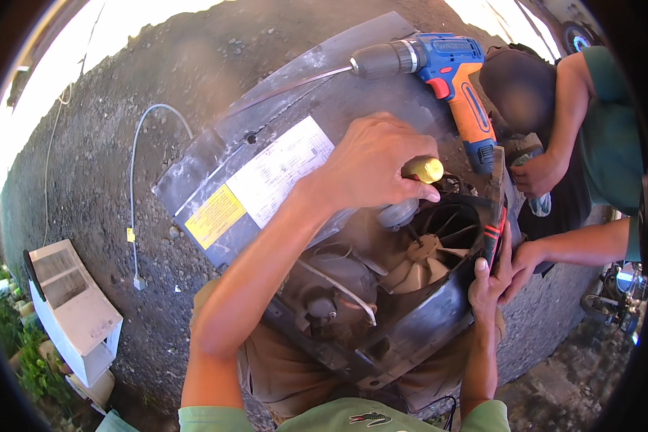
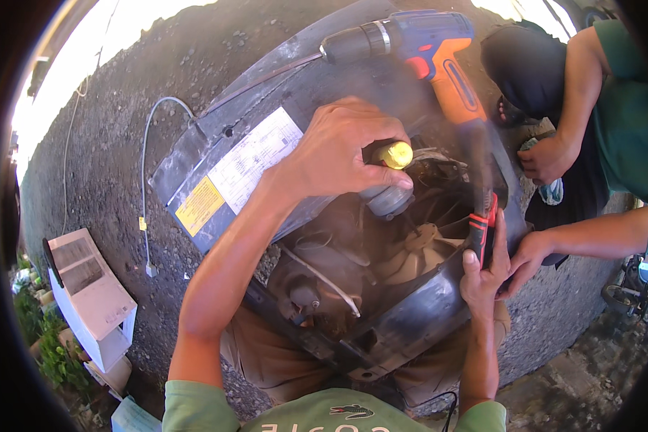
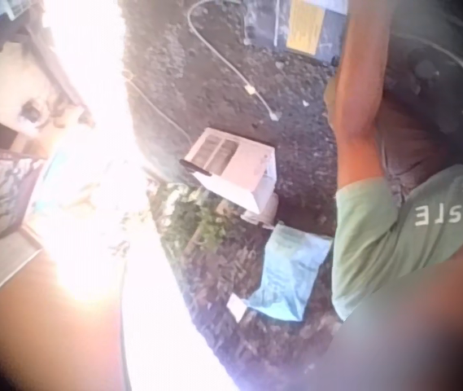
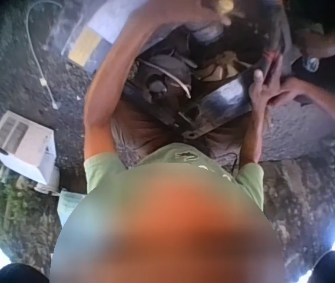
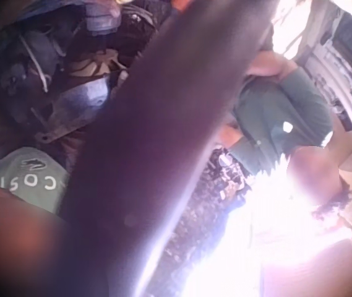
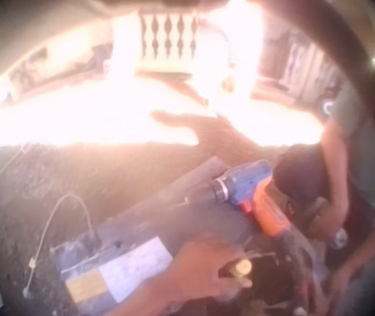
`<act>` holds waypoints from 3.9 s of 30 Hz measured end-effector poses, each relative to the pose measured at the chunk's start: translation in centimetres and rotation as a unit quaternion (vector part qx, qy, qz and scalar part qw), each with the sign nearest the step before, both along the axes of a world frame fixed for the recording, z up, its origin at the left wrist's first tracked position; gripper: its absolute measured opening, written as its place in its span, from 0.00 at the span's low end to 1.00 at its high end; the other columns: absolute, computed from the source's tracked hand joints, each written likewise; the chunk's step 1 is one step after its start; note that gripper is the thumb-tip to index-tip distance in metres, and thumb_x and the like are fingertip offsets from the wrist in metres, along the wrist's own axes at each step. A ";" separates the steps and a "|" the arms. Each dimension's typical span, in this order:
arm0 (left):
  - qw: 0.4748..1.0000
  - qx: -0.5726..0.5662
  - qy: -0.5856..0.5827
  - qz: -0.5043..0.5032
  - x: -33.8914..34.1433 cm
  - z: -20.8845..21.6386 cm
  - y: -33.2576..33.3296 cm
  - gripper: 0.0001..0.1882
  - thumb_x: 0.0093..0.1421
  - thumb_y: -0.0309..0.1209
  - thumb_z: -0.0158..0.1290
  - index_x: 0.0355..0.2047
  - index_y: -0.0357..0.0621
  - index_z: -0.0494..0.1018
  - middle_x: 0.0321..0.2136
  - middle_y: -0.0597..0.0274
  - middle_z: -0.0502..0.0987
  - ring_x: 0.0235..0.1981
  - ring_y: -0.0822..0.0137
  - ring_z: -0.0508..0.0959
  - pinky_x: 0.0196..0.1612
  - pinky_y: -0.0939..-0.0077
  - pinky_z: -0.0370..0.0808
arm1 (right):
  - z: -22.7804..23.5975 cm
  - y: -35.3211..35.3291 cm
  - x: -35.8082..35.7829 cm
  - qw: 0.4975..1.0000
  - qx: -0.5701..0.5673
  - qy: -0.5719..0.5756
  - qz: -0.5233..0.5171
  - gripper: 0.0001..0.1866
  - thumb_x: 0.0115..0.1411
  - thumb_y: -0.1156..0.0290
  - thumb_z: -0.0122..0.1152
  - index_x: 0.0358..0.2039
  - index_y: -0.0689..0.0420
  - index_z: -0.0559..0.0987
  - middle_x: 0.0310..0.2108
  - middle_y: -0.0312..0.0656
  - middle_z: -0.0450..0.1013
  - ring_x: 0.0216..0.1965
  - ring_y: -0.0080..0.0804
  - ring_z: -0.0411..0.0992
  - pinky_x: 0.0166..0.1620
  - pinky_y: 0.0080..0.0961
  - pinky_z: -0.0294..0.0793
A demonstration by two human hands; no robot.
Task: The person uses a screwdriver and pliers to remove screws and clips from the casing of a small appliance, then removes the cover to expose the internal fan and motor. A cordless drill is also used briefly to remove additional fasteners.
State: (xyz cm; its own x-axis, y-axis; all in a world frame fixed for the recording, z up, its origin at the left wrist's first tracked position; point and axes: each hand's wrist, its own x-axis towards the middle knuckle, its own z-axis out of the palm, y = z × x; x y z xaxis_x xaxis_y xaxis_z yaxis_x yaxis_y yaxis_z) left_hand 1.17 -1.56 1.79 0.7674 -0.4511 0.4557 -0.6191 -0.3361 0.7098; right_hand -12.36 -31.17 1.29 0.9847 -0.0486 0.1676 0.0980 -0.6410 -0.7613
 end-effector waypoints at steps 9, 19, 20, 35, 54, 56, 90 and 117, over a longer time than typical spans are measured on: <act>1.000 -0.022 -0.016 -0.012 0.1 -0.7 -1.4 0.22 0.47 0.45 0.67 0.33 0.42 0.75 0.25 0.59 0.74 0.33 0.55 0.75 0.42 0.61 0.71 | -0.1 0.1 0.2 1.000 -0.023 -0.016 -0.007 0.48 0.60 0.43 0.60 0.67 0.67 0.58 0.51 0.48 0.73 0.41 0.28 0.72 0.47 0.25 0.71; 0.997 -0.048 0.052 -0.028 0.1 -0.7 -0.9 0.23 0.45 0.44 0.70 0.33 0.40 0.76 0.25 0.60 0.74 0.30 0.58 0.73 0.35 0.64 0.71 | 0.0 0.1 0.1 1.000 -0.021 -0.011 -0.006 0.46 0.60 0.45 0.60 0.67 0.66 0.59 0.49 0.47 0.75 0.38 0.27 0.72 0.45 0.25 0.72; 0.997 -0.048 0.049 -0.028 0.1 -0.7 -0.9 0.23 0.45 0.44 0.70 0.33 0.40 0.77 0.25 0.60 0.74 0.30 0.57 0.73 0.35 0.64 0.71 | 0.0 0.1 0.2 1.000 -0.022 -0.014 -0.006 0.46 0.60 0.45 0.60 0.67 0.66 0.59 0.48 0.47 0.75 0.38 0.27 0.72 0.45 0.25 0.72; 0.999 -0.029 0.022 -0.004 -0.2 -0.5 -1.5 0.23 0.46 0.43 0.69 0.35 0.40 0.77 0.25 0.59 0.76 0.30 0.57 0.74 0.35 0.62 0.72 | 0.0 0.3 0.4 0.999 -0.013 -0.032 -0.016 0.47 0.60 0.42 0.60 0.67 0.68 0.60 0.51 0.48 0.74 0.42 0.29 0.73 0.48 0.26 0.71; 0.992 -0.051 0.068 -0.094 -0.4 -0.3 -0.7 0.20 0.41 0.38 0.72 0.30 0.41 0.78 0.26 0.59 0.77 0.31 0.57 0.75 0.36 0.65 0.73 | -0.1 -0.4 0.1 1.000 -0.020 -0.013 -0.006 0.46 0.59 0.45 0.62 0.66 0.67 0.61 0.56 0.53 0.71 0.49 0.36 0.73 0.53 0.30 0.69; 0.990 -0.056 0.067 -0.112 -0.4 -0.2 -0.6 0.21 0.40 0.38 0.72 0.31 0.41 0.79 0.26 0.59 0.77 0.31 0.57 0.75 0.35 0.65 0.73 | 0.1 -0.3 0.0 1.000 -0.003 0.005 -0.004 0.46 0.59 0.46 0.62 0.66 0.67 0.61 0.58 0.54 0.70 0.52 0.39 0.73 0.55 0.32 0.68; 0.997 -0.008 0.023 0.078 -4.2 -0.1 -0.9 0.20 0.39 0.37 0.74 0.34 0.46 0.83 0.26 0.61 0.81 0.26 0.62 0.80 0.29 0.71 0.76 | 0.6 -0.2 0.1 0.999 -0.024 -0.017 0.023 0.39 0.60 0.55 0.63 0.65 0.66 0.64 0.59 0.57 0.69 0.60 0.47 0.69 0.62 0.35 0.64; 0.984 -0.054 0.150 -0.075 -3.7 0.0 1.5 0.21 0.42 0.32 0.73 0.39 0.45 0.83 0.35 0.59 0.85 0.36 0.63 0.85 0.42 0.73 0.79 | 1.1 0.8 0.1 0.997 -0.075 -0.005 0.020 0.40 0.58 0.54 0.64 0.65 0.62 0.65 0.56 0.54 0.72 0.56 0.45 0.72 0.59 0.34 0.66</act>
